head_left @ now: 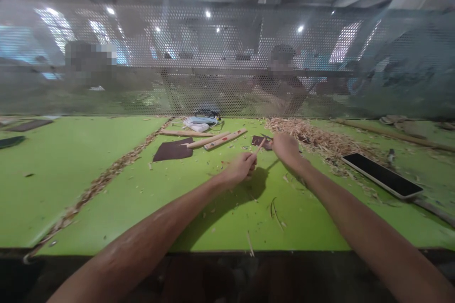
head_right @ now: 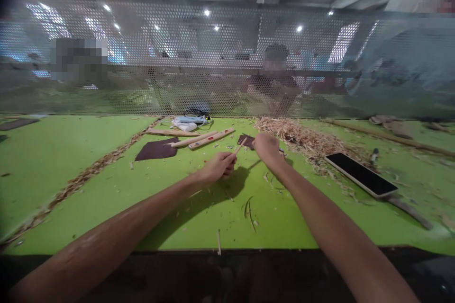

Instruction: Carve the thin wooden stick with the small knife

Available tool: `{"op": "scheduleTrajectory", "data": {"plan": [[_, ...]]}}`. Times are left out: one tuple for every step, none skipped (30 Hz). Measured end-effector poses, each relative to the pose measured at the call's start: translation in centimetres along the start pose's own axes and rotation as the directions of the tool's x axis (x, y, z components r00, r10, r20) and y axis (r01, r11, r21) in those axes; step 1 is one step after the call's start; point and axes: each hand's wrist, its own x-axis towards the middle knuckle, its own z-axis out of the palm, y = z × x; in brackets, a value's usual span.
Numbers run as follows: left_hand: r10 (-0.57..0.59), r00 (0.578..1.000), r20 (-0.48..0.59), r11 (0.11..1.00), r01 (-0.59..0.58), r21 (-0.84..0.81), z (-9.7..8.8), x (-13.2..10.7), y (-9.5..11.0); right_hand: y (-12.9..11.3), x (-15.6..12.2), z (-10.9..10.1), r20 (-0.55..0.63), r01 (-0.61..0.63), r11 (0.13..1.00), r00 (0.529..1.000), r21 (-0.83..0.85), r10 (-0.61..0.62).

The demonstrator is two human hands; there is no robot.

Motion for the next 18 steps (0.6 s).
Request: {"op": "scheduleTrajectory", "data": {"plan": [[-0.001, 1.0, 0.016, 1.0, 0.001, -0.012, 0.0, -0.1, 0.1, 0.2, 0.0, -0.2, -0.01, -0.019, 1.0, 1.0, -0.01, 0.019], [0.001, 0.999, 0.032, 1.0, -0.001, -0.023, -0.1, -0.2, 0.2, 0.2, -0.1, -0.4, -0.023, -0.034, 0.999, 0.999, -0.022, 0.033], [0.005, 0.999, 0.045, 0.999, -0.004, -0.036, -0.1, -0.3, 0.3, 0.0, -0.3, -0.4, -0.031, -0.036, 0.999, 0.999, -0.033, 0.035], [0.008, 0.999, 0.051, 0.999, -0.006, -0.049, -0.2, -0.4, 0.4, -0.3, -0.5, -0.3, -0.03, -0.02, 0.999, 0.999, -0.038, 0.019], [0.012, 0.999, 0.05, 0.998, -0.009, -0.064, -0.2, -0.5, 0.6, -0.8, -0.8, 0.0, -0.023, 0.004, 0.999, 1.0, -0.039, -0.005], [0.014, 0.999, 0.044, 0.997, -0.01, -0.078, -0.2, -0.6, 0.6, -1.3, -1.0, 0.3, -0.012, 0.03, 0.999, 0.999, -0.039, -0.031], [0.012, 0.999, 0.03, 0.996, -0.009, -0.087, -0.2, -0.7, 0.7, -1.8, -1.2, 0.6, 0.0, 0.057, 0.998, 0.998, -0.036, -0.057], [0.006, 1.0, 0.014, 0.996, -0.004, -0.09, -0.2, -0.7, 0.7, -2.3, -1.4, 1.0, 0.011, 0.08, 0.996, 0.997, -0.034, -0.079], [-0.001, 1.0, 0.001, 0.996, 0.001, -0.093, -0.2, -0.7, 0.7, -2.7, -1.5, 1.3, 0.018, 0.097, 0.995, 0.995, -0.032, -0.096], [-0.005, 1.0, -0.009, 0.996, 0.004, -0.094, -0.1, -0.7, 0.7, -2.9, -1.6, 1.5, 0.022, 0.109, 0.994, 0.994, -0.031, -0.108], [-0.005, 1.0, -0.013, 0.996, 0.004, -0.092, -0.1, -0.6, 0.6, -3.0, -1.5, 1.7, 0.022, 0.116, 0.993, 0.993, -0.031, -0.115], [-0.003, 1.0, -0.014, 0.996, 0.002, -0.087, -0.1, -0.5, 0.6, -3.0, -1.5, 1.7, 0.02, 0.119, 0.992, 0.993, -0.032, -0.118], [0.003, 1.0, -0.01, 0.997, -0.004, -0.078, -0.1, -0.3, 0.5, -2.9, -1.4, 1.7, 0.017, 0.12, 0.992, 0.993, -0.033, -0.12], [0.01, 1.0, -0.009, 0.998, -0.01, -0.065, -0.1, -0.2, 0.4, -2.7, -1.2, 1.7, 0.015, 0.118, 0.992, 0.993, -0.035, -0.118], [0.014, 1.0, -0.012, 0.999, -0.014, -0.049, -0.1, -0.1, 0.4, -2.6, -1.1, 1.7, 0.014, 0.116, 0.993, 0.993, -0.037, -0.115], [0.016, 1.0, -0.016, 0.999, -0.017, -0.032, -0.1, 0.0, 0.4, -2.4, -1.0, 1.6, 0.011, 0.113, 0.993, 0.994, -0.039, -0.113], [0.018, 1.0, -0.023, 1.0, -0.018, -0.017, -0.1, 0.1, 0.4, -2.4, -0.8, 1.6, 0.008, 0.11, 0.993, 0.994, -0.042, -0.109], [0.019, 0.999, -0.03, 1.0, -0.02, -0.006, -0.2, 0.1, 0.4, -2.3, -0.7, 1.6, 0.005, 0.105, 0.993, 0.994, -0.045, -0.105]]}}
